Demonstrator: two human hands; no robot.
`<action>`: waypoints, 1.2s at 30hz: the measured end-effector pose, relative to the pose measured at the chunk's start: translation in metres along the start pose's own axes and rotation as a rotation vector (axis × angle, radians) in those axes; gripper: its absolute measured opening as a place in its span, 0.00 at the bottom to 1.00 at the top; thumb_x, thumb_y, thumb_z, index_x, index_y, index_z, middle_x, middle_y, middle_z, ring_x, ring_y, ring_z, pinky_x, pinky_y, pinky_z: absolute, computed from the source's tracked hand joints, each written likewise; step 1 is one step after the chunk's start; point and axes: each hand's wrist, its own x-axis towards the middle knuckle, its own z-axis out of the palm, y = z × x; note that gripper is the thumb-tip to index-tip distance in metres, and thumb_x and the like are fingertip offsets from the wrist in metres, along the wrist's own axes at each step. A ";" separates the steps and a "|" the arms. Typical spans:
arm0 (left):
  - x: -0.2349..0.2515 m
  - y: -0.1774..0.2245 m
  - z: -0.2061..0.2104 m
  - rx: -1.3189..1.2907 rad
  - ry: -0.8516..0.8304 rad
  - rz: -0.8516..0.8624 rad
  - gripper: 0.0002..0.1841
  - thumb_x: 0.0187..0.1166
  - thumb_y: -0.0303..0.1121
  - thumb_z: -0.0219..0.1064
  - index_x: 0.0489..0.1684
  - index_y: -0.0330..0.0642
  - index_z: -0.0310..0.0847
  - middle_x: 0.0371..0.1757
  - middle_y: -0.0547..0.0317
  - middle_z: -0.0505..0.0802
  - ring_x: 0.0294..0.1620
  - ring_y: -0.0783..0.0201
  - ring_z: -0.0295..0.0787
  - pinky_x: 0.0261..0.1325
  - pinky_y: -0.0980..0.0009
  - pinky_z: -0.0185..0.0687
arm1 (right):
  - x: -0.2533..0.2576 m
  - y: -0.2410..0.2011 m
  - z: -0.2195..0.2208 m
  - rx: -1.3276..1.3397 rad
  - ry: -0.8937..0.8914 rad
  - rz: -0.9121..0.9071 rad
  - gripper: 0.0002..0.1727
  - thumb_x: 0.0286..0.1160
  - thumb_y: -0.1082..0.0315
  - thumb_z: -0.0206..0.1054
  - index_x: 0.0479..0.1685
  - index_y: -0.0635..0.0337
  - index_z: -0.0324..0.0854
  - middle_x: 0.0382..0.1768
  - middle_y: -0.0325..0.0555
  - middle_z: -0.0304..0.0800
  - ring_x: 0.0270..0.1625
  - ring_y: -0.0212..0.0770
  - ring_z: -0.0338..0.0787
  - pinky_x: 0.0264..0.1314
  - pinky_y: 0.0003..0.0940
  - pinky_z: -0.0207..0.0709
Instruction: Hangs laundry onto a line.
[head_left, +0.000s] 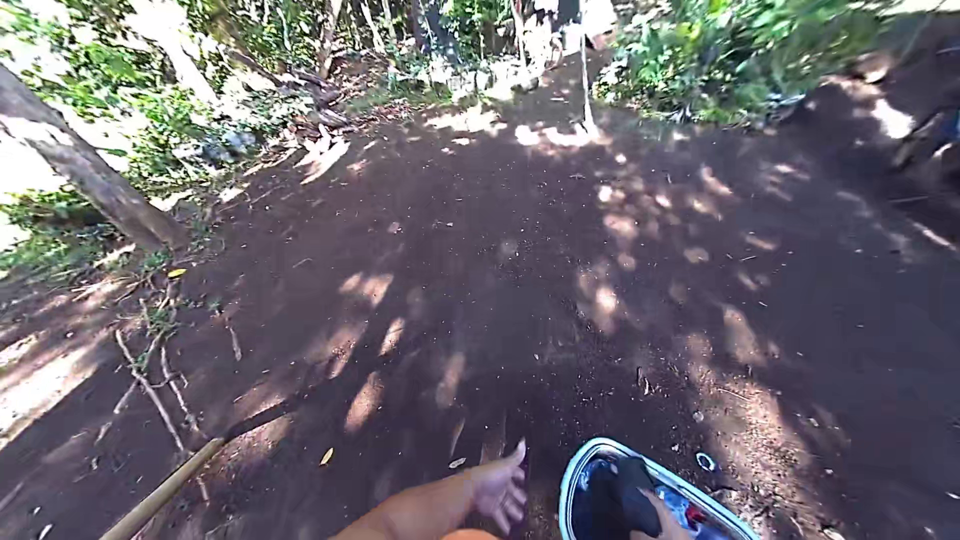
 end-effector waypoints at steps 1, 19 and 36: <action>-0.014 0.015 0.005 -0.108 -0.039 0.056 0.58 0.74 0.83 0.29 0.93 0.42 0.51 0.78 0.29 0.78 0.69 0.32 0.82 0.61 0.33 0.79 | -0.019 -0.039 0.008 -0.041 -0.072 -0.153 0.37 0.62 0.77 0.73 0.79 0.68 0.74 0.77 0.65 0.78 0.80 0.61 0.78 0.83 0.64 0.68; -0.261 -0.013 -0.048 -0.037 -0.330 0.865 0.36 0.62 0.16 0.52 0.81 0.29 0.64 0.65 0.50 0.86 0.57 0.74 0.84 0.62 0.71 0.81 | -0.150 -0.163 0.123 0.883 0.042 -0.675 0.67 0.44 0.34 0.86 0.91 0.49 0.55 0.71 0.29 0.87 0.68 0.26 0.87 0.73 0.30 0.82; -0.236 0.004 0.198 0.282 -0.666 1.328 0.35 0.93 0.55 0.41 0.47 0.27 0.82 0.48 0.60 0.89 0.56 0.79 0.81 0.67 0.75 0.74 | -0.271 -0.063 -0.050 0.169 0.307 -0.932 0.40 0.52 0.27 0.78 0.64 0.35 0.77 0.81 0.31 0.67 0.86 0.32 0.64 0.86 0.33 0.65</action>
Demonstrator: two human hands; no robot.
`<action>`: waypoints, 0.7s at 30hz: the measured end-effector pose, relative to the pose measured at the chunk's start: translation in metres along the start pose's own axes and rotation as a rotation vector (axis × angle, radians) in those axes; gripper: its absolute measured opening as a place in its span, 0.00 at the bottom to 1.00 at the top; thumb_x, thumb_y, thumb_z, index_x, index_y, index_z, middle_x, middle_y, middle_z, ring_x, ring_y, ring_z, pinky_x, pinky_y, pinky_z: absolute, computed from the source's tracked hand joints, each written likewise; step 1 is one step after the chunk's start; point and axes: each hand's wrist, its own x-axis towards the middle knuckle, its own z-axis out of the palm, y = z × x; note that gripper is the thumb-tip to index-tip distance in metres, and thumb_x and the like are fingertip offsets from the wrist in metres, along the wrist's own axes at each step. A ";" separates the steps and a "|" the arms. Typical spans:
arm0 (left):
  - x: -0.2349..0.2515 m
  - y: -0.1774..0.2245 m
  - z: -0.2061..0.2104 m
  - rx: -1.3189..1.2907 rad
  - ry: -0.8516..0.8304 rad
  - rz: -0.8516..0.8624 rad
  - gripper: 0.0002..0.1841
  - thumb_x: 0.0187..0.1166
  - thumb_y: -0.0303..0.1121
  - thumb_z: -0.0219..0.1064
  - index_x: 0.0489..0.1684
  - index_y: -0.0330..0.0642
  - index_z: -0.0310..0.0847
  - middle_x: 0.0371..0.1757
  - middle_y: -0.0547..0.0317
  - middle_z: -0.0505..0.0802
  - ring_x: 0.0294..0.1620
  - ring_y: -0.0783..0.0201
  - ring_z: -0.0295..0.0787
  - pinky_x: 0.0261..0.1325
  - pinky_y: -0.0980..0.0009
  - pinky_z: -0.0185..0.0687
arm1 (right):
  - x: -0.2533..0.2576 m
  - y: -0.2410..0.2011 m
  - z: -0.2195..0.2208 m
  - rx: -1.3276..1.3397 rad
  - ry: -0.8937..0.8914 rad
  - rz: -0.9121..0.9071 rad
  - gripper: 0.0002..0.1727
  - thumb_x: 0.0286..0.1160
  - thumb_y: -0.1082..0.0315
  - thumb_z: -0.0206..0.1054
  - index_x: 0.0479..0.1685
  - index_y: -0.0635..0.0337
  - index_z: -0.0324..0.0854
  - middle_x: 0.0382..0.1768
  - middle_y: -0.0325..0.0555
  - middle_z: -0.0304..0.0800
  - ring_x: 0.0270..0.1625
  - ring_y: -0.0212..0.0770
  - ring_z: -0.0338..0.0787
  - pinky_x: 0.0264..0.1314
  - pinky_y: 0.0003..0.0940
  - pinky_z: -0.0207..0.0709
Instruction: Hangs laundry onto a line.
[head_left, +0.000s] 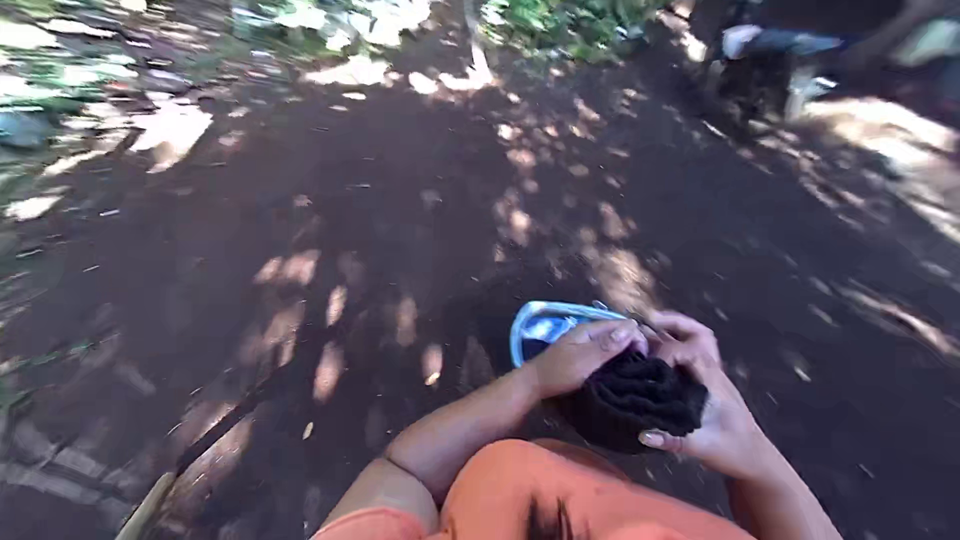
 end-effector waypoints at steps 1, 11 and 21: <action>0.020 -0.006 0.020 0.009 -0.104 -0.017 0.41 0.90 0.62 0.38 0.57 0.26 0.81 0.55 0.57 0.90 0.62 0.77 0.81 0.72 0.73 0.74 | -0.009 0.003 -0.029 0.020 -0.040 -0.005 0.53 0.53 0.25 0.77 0.84 0.38 0.66 0.91 0.40 0.56 0.91 0.39 0.60 0.90 0.38 0.63; 0.165 -0.153 0.231 0.331 0.373 0.003 0.36 0.91 0.52 0.35 0.89 0.33 0.56 0.90 0.37 0.64 0.90 0.45 0.58 0.86 0.36 0.51 | -0.123 0.002 -0.219 -0.256 0.205 0.437 0.45 0.57 0.46 0.83 0.78 0.59 0.77 0.63 0.37 0.88 0.65 0.28 0.86 0.72 0.31 0.81; 0.195 -0.204 0.345 -1.048 -0.427 -0.940 0.53 0.62 0.89 0.26 0.62 0.60 0.81 0.48 0.65 0.95 0.48 0.67 0.93 0.47 0.66 0.90 | -0.172 -0.056 -0.306 -0.663 0.368 -0.093 0.21 0.64 0.48 0.78 0.49 0.50 0.83 0.56 0.39 0.85 0.71 0.41 0.80 0.79 0.45 0.74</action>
